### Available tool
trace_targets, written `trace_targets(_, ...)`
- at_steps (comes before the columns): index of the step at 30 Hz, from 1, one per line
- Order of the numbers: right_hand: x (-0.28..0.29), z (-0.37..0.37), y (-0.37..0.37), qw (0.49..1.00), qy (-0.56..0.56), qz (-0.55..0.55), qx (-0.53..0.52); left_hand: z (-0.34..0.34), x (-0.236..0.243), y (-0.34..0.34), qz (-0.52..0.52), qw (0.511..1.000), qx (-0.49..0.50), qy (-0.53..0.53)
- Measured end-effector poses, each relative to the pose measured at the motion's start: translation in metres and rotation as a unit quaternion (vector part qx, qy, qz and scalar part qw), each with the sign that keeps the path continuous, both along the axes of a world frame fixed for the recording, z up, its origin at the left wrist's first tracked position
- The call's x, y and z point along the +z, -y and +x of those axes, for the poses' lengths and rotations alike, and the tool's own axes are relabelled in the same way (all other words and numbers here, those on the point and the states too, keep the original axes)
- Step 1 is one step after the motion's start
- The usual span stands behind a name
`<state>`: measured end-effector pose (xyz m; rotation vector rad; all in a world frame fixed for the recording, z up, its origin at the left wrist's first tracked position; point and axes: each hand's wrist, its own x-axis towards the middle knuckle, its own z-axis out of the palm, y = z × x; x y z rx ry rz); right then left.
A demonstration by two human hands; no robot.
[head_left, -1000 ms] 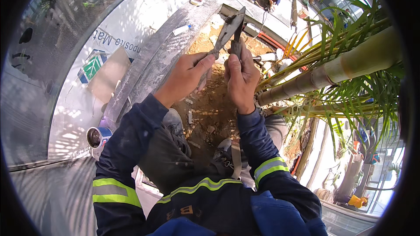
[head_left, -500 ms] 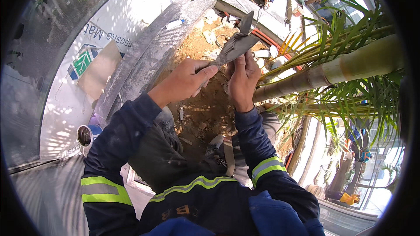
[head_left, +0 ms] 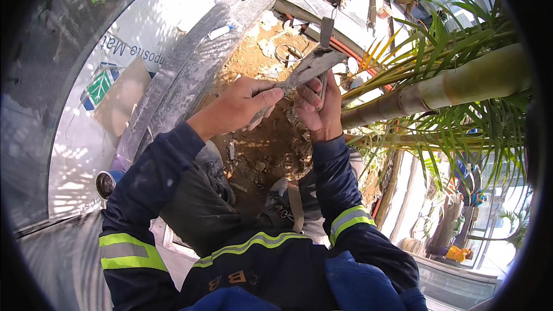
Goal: The person uses a trowel to scoop mortar from a container and applies it to the edge of a concrete structure. They repeatedly smooth and level the mortar along the joint using a second trowel, working around a potted plant in an outdoor setting.
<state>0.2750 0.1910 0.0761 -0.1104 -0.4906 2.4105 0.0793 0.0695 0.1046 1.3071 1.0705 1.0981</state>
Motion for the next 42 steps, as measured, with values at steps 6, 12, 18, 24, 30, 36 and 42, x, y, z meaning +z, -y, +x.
trace_targets(6, -0.015, 0.007, 0.032, 0.985, 0.097, 0.138, -0.042, -0.004, -0.005, 0.003, 0.005, 0.999, -0.005, 0.046)
trace_targets(12, -0.016, 0.023, 0.056, 0.976, 0.057, 0.211, -0.015, -0.016, -0.001, -0.007, -0.022, 0.995, 0.049, 0.087)
trace_targets(18, 0.011, -0.007, 0.004, 0.997, 0.018, 0.022, -0.066, -0.005, -0.008, -0.007, 0.046, 0.999, 0.004, -0.009)
trace_targets(24, -0.015, 0.011, 0.052, 0.964, 0.122, 0.233, -0.041, -0.017, -0.007, -0.008, 0.031, 0.999, -0.001, 0.011)
trace_targets(30, -0.004, 0.031, 0.043, 0.987, -0.109, 0.111, -0.048, -0.023, -0.002, -0.009, 0.049, 0.997, 0.051, 0.011)
trace_targets(36, 0.021, 0.024, 0.016, 0.991, -0.085, 0.067, -0.08, -0.01, 0.0, -0.009, 0.048, 0.999, -0.012, 0.007)
trace_targets(42, 0.013, 0.003, 0.037, 0.991, -0.131, 0.021, -0.007, -0.002, 0.002, -0.008, 0.066, 0.997, -0.038, 0.018)
